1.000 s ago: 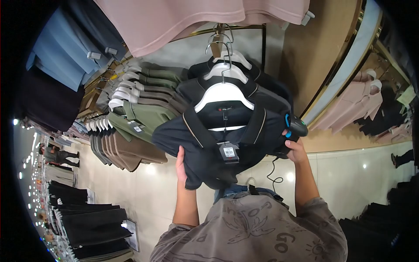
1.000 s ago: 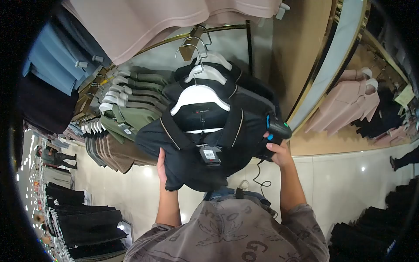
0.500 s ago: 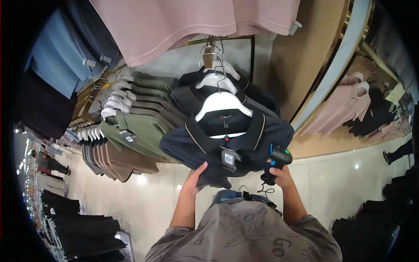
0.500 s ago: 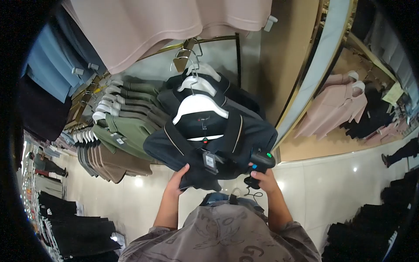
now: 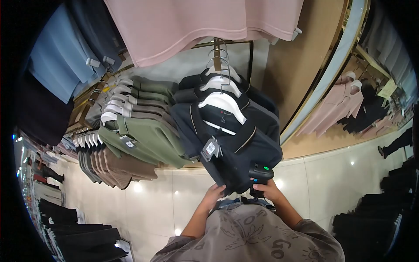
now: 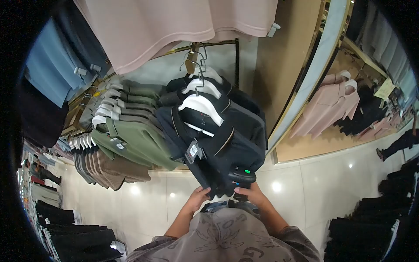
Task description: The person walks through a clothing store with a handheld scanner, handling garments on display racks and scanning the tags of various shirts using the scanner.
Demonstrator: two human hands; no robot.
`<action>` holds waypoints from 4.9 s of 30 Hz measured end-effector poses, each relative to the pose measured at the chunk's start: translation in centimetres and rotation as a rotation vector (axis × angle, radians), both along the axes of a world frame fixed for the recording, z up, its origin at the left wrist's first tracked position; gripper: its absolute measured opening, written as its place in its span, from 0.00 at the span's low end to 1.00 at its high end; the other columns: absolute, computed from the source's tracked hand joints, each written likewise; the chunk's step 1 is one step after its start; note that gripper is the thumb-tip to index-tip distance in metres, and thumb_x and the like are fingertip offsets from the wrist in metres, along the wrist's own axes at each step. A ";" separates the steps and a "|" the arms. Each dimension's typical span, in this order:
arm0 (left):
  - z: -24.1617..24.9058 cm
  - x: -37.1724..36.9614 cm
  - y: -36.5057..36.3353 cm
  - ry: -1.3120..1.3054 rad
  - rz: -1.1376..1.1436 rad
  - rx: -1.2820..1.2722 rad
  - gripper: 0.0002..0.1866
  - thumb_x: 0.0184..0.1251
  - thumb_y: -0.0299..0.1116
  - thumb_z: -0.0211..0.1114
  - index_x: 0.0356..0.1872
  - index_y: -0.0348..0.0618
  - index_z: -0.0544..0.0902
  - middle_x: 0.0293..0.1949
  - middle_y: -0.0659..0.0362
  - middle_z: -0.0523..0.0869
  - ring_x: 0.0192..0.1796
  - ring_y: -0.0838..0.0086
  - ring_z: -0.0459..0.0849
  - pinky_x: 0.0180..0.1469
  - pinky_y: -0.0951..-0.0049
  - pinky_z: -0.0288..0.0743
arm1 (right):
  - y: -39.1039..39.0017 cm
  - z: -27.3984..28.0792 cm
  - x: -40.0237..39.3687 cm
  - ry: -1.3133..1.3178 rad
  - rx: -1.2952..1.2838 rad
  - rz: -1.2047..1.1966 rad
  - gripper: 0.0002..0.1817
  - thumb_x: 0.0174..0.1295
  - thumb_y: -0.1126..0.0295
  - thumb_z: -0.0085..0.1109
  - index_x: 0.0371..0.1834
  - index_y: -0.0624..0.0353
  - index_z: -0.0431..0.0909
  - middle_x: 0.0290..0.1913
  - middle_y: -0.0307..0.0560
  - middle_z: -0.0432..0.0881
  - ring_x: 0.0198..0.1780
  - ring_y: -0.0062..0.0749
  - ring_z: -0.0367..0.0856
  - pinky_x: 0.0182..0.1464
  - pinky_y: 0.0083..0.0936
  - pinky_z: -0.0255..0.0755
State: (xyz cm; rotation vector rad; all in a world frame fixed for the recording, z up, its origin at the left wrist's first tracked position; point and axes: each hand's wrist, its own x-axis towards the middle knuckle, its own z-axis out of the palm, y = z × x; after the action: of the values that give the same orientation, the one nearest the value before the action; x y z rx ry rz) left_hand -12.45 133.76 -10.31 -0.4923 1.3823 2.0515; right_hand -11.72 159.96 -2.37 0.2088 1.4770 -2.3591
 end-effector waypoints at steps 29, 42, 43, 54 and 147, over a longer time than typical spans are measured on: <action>4.2 1.4 -5.8 0.116 -0.020 0.415 0.32 0.69 0.50 0.59 0.61 0.33 0.70 0.56 0.52 0.80 0.57 0.67 0.79 0.61 0.68 0.72 | -0.5 2.5 1.6 0.099 -0.119 -0.321 0.23 0.49 0.78 0.61 0.51 0.58 0.73 0.47 0.39 0.74 0.50 0.25 0.71 0.56 0.24 0.64; 9.8 0.5 -6.2 0.278 0.459 0.555 0.32 0.59 0.36 0.59 0.65 0.34 0.64 0.62 0.49 0.74 0.63 0.57 0.74 0.67 0.56 0.66 | -0.8 4.3 0.3 0.165 -0.214 -0.392 0.19 0.52 0.77 0.56 0.50 0.59 0.71 0.48 0.43 0.73 0.53 0.33 0.73 0.58 0.31 0.68; 10.1 0.3 -6.3 0.258 0.510 0.612 0.31 0.60 0.37 0.58 0.64 0.34 0.65 0.62 0.50 0.75 0.63 0.57 0.75 0.67 0.55 0.66 | -0.8 4.5 0.3 0.165 -0.231 -0.379 0.19 0.53 0.77 0.56 0.50 0.59 0.71 0.49 0.44 0.73 0.54 0.35 0.73 0.58 0.33 0.68; 8.7 1.3 -7.5 0.184 0.622 0.168 0.26 0.69 0.36 0.55 0.63 0.33 0.66 0.55 0.47 0.78 0.58 0.62 0.79 0.60 0.65 0.72 | -2.1 5.1 -0.6 0.154 -0.244 -0.275 0.17 0.56 0.76 0.54 0.51 0.59 0.71 0.56 0.52 0.73 0.60 0.43 0.73 0.63 0.39 0.66; 9.4 -3.5 -8.0 0.131 0.433 0.181 0.23 0.70 0.37 0.58 0.58 0.28 0.71 0.54 0.52 0.81 0.55 0.69 0.80 0.57 0.70 0.72 | -2.8 5.4 -4.5 0.202 0.301 -0.333 0.16 0.56 0.80 0.57 0.49 0.66 0.72 0.37 0.47 0.79 0.38 0.34 0.81 0.44 0.30 0.77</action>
State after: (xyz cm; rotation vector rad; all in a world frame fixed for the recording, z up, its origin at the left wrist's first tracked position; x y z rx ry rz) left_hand -15.96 125.80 -0.93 -0.6297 1.2236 2.5707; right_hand -16.18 157.20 3.07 0.3212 2.0338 -2.4544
